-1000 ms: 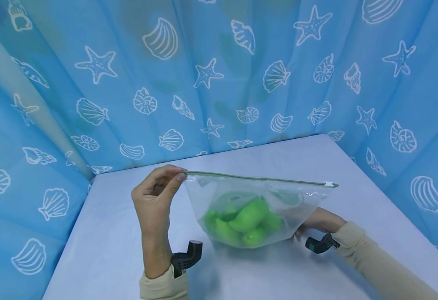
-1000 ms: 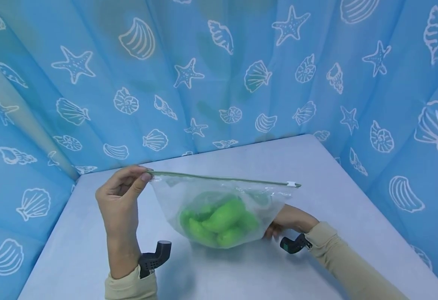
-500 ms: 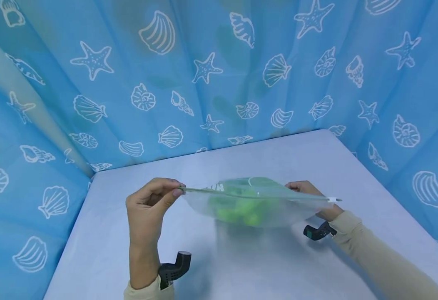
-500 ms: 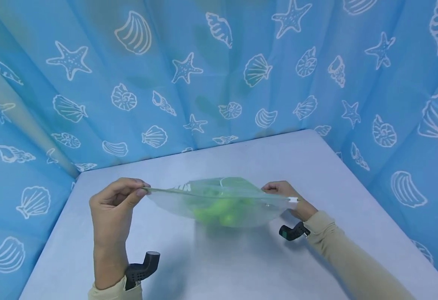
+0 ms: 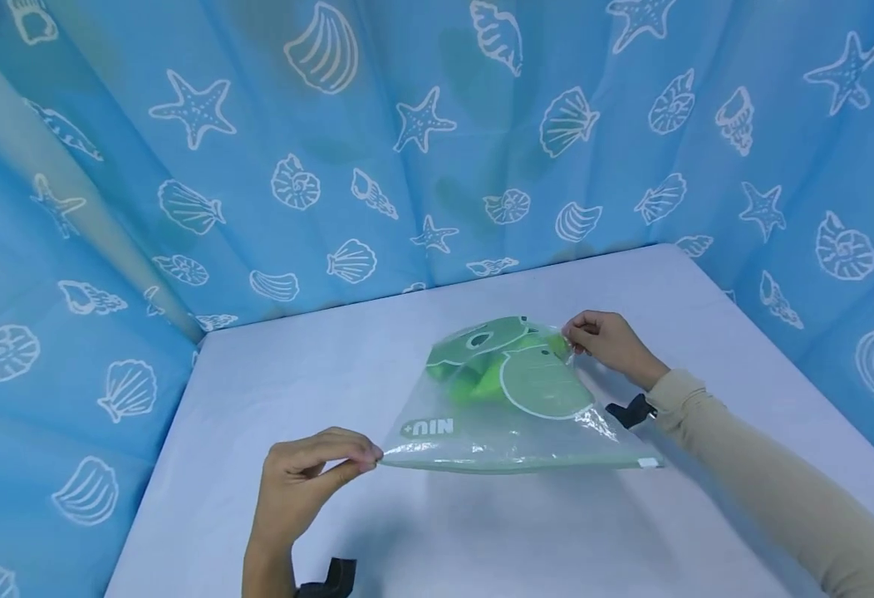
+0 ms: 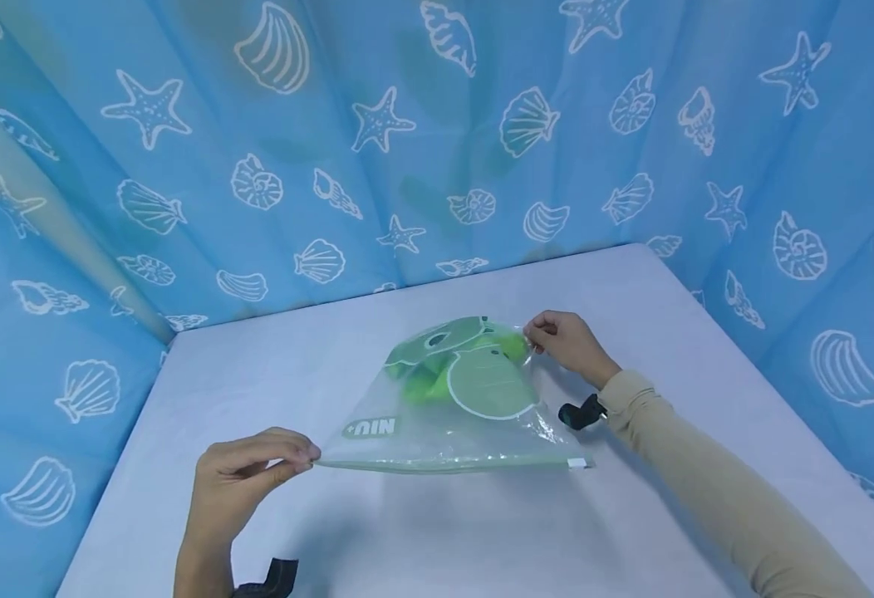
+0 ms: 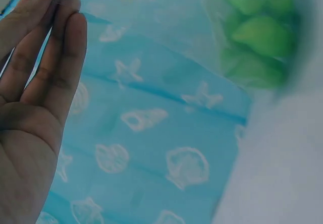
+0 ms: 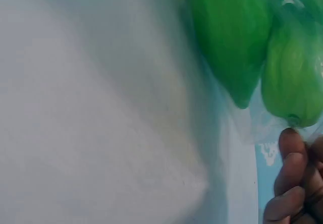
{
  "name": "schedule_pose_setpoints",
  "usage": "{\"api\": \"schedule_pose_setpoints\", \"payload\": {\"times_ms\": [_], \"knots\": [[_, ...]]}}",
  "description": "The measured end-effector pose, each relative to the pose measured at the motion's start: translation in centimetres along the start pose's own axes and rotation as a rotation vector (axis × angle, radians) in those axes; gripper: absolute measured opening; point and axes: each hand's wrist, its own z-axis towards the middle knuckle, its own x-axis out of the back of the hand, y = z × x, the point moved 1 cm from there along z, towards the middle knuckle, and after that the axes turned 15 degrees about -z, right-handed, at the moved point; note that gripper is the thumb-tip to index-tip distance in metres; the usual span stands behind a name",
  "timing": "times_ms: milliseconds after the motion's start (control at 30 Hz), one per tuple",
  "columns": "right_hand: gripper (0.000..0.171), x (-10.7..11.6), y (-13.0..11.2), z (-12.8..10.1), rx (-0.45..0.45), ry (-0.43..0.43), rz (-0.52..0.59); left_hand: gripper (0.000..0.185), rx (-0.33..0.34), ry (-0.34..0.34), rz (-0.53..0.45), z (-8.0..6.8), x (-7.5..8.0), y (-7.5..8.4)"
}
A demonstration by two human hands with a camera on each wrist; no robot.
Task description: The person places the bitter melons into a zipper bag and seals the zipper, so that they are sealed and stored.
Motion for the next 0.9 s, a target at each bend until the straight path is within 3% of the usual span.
{"api": "schedule_pose_setpoints", "payload": {"times_ms": [167, 400, 633, 900], "knots": [[0.025, -0.2, -0.3, 1.1, 0.007, 0.039, -0.043, 0.038, 0.008, 0.022, 0.027, -2.4, -0.3, -1.1], [0.024, -1.1, -0.5, 2.8, 0.019, 0.068, -0.101, 0.036, 0.011, -0.026, 0.213, -5.4, -2.5, -2.1], [0.019, -1.3, -1.4, 4.0, 0.042, 0.151, -0.127, 0.029, 0.125, -0.044, 0.27, -6.3, -3.2, -3.3], [0.025, -2.1, -2.0, 4.2, 0.006, 0.119, -0.12, 0.028, 0.219, 0.008, 0.372, -7.4, -2.8, -4.0]]}}
